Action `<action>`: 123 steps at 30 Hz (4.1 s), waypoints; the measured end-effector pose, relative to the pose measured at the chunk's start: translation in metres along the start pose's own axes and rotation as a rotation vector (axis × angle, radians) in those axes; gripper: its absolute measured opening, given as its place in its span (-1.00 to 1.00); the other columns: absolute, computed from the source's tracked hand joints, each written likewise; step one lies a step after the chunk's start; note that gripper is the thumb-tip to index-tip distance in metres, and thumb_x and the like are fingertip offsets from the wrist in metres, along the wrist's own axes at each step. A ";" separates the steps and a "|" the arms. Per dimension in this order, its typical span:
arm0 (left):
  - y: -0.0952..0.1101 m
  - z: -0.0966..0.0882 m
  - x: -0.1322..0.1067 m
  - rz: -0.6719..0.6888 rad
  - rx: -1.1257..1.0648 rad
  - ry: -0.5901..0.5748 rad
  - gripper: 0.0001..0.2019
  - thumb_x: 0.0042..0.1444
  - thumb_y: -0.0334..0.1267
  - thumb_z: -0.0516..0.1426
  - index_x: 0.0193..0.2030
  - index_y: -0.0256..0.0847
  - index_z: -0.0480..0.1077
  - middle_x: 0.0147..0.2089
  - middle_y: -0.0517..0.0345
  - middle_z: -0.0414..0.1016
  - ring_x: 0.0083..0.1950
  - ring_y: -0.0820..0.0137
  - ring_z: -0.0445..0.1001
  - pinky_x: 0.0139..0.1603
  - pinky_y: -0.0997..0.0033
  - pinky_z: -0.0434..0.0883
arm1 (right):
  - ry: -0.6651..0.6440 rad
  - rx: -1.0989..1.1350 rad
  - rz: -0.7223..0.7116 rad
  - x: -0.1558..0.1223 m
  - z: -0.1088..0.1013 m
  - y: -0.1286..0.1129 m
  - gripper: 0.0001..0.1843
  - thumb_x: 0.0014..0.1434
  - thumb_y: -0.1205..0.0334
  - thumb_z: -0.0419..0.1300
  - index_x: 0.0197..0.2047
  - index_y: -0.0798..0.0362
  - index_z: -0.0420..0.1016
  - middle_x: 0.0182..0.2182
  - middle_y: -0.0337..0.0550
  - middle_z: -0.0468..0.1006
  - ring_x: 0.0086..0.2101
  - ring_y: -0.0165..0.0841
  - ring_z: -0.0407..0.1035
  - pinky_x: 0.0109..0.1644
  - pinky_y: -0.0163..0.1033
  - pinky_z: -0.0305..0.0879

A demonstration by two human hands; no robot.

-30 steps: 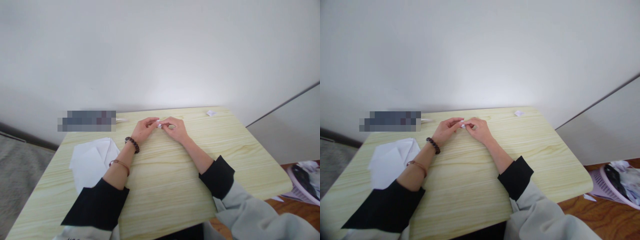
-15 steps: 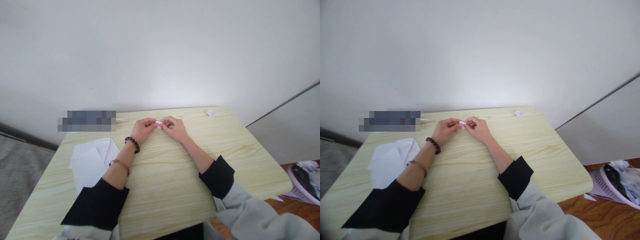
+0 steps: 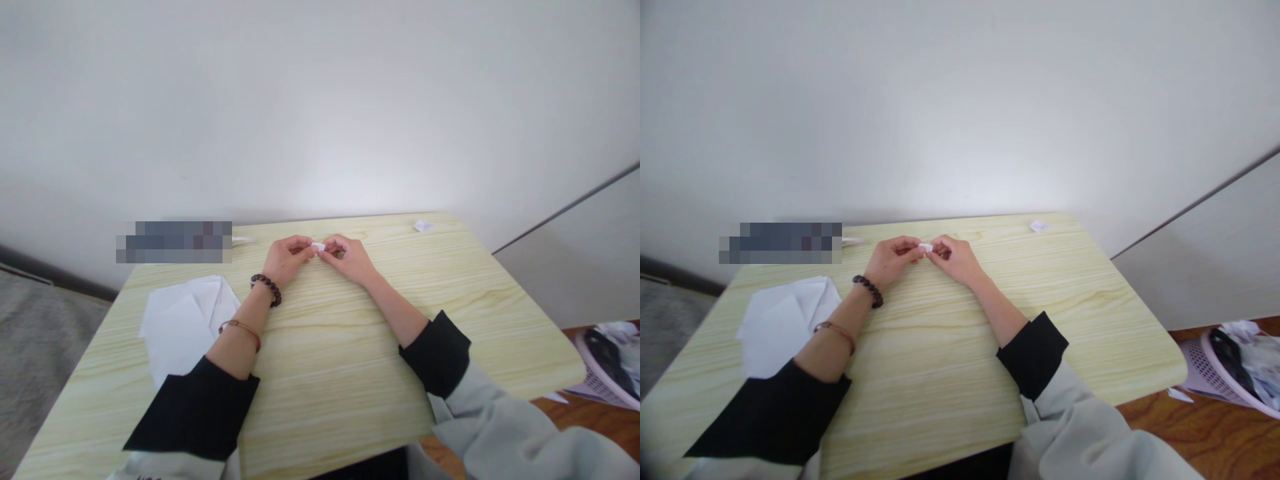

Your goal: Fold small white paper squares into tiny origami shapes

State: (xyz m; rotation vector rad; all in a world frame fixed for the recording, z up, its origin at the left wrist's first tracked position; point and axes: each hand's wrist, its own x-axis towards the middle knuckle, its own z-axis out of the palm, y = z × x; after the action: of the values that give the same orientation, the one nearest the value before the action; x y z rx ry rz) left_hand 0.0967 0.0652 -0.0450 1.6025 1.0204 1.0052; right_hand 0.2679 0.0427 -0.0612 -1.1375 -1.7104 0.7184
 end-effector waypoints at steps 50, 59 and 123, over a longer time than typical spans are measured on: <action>-0.005 0.001 0.003 0.043 0.119 -0.009 -0.72 -0.05 -0.08 0.19 -0.29 -0.26 0.45 -0.31 0.08 0.55 -0.33 0.40 0.45 -0.33 0.44 0.38 | -0.006 0.258 0.141 0.002 0.001 0.005 -0.74 -0.03 0.12 0.28 -0.30 0.08 0.43 -0.47 -0.21 0.54 -0.49 -0.44 0.43 -0.34 -0.31 0.38; -0.009 0.002 0.004 0.006 0.035 0.006 -0.74 -0.06 -0.10 0.21 -0.31 -0.26 0.44 -0.34 0.12 0.52 -0.38 0.44 0.42 -0.39 0.47 0.37 | -0.030 0.279 0.138 0.003 0.001 0.008 -0.74 -0.06 0.21 0.30 -0.27 0.08 0.43 -0.45 -0.23 0.53 -0.49 -0.47 0.40 -0.36 -0.34 0.33; -0.003 0.002 0.000 0.022 0.176 0.014 -0.69 -0.06 -0.04 0.20 -0.29 -0.25 0.48 -0.37 0.09 0.55 -0.40 0.40 0.46 -0.36 0.41 0.38 | 0.001 0.087 0.081 0.003 0.001 0.002 -0.77 0.10 0.07 0.17 -0.29 0.07 0.40 -0.52 -0.26 0.47 -0.53 -0.47 0.32 -0.42 -0.33 0.25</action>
State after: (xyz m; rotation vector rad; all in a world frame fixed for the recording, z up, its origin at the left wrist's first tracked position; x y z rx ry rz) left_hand 0.0977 0.0650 -0.0477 1.7555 1.1289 0.9645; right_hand 0.2673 0.0460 -0.0625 -1.1509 -1.6244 0.8343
